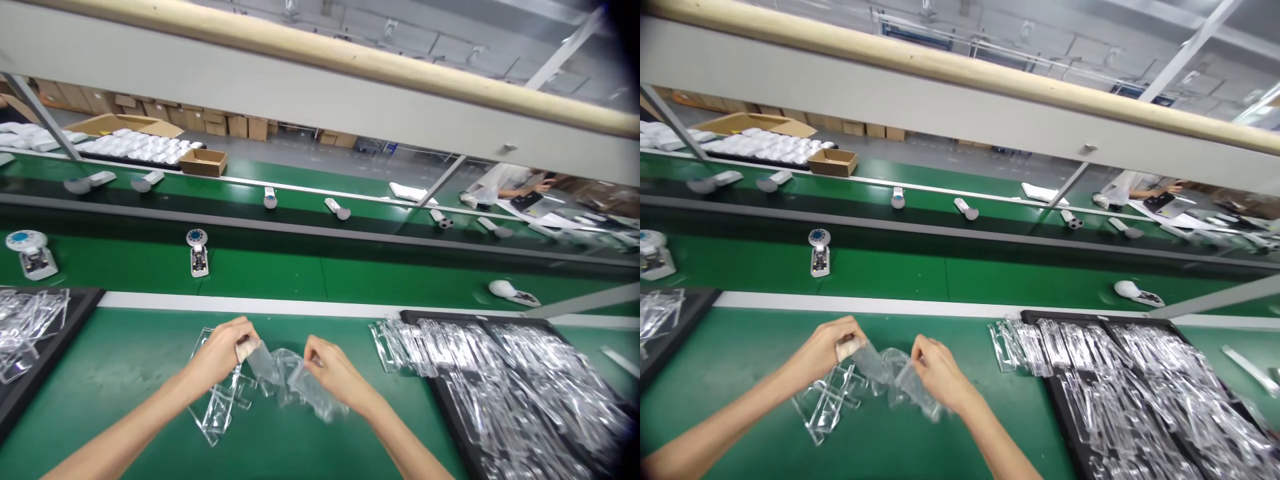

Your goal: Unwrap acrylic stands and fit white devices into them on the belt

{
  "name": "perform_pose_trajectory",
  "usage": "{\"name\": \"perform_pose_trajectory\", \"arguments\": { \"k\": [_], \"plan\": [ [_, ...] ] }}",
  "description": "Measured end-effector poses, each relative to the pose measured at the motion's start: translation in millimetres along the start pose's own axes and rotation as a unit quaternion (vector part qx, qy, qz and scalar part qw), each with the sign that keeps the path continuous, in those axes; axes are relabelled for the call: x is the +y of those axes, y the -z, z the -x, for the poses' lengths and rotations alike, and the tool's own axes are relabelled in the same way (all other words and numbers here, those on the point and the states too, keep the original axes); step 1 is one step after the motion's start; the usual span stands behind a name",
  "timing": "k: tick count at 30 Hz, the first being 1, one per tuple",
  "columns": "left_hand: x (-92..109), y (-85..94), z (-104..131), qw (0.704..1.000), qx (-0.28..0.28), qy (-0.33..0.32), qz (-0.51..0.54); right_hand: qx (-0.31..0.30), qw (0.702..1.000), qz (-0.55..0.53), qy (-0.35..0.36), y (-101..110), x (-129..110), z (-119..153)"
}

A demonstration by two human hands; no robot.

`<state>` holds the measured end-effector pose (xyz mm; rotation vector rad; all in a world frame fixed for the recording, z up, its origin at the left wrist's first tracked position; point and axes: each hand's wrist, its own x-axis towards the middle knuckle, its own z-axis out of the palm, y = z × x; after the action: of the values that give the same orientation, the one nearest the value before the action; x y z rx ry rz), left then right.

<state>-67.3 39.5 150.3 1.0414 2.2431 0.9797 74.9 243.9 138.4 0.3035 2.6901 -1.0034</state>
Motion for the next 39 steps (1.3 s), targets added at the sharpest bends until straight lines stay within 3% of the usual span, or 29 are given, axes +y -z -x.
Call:
{"name": "perform_pose_trajectory", "arguments": {
  "k": [4,11,14,21,25,31,36,39],
  "plan": [
    [20.4,16.2,16.4,1.000,0.007,-0.028,-0.009,0.053,0.991,-0.116,-0.029,24.7,-17.1,30.2],
    [61.8,42.7,39.3,0.985,0.051,-0.141,-0.085,0.110,0.988,-0.109,-0.003,42.0,-31.2,47.2],
    [71.9,49.3,43.4,0.978,0.066,-0.160,-0.119,0.146,0.986,-0.086,-0.001,46.3,-33.9,48.6],
    [77.0,54.4,51.2,0.973,0.080,-0.160,-0.149,0.169,0.976,-0.133,-0.015,56.0,-38.6,47.9],
    [72.6,60.4,53.4,0.968,0.121,-0.169,-0.143,0.208,0.961,-0.181,-0.018,59.0,-35.8,43.6],
    [65.0,56.7,60.1,0.977,0.111,-0.131,-0.123,0.184,0.953,-0.240,-0.003,51.0,-36.6,42.7],
    [66.1,58.3,73.4,0.975,0.138,-0.099,-0.145,0.262,0.939,-0.225,0.003,47.7,-32.8,35.5],
    [75.1,57.8,85.7,0.980,0.121,-0.093,-0.127,0.238,0.945,-0.223,0.007,33.4,-42.8,27.2]
  ]
}}
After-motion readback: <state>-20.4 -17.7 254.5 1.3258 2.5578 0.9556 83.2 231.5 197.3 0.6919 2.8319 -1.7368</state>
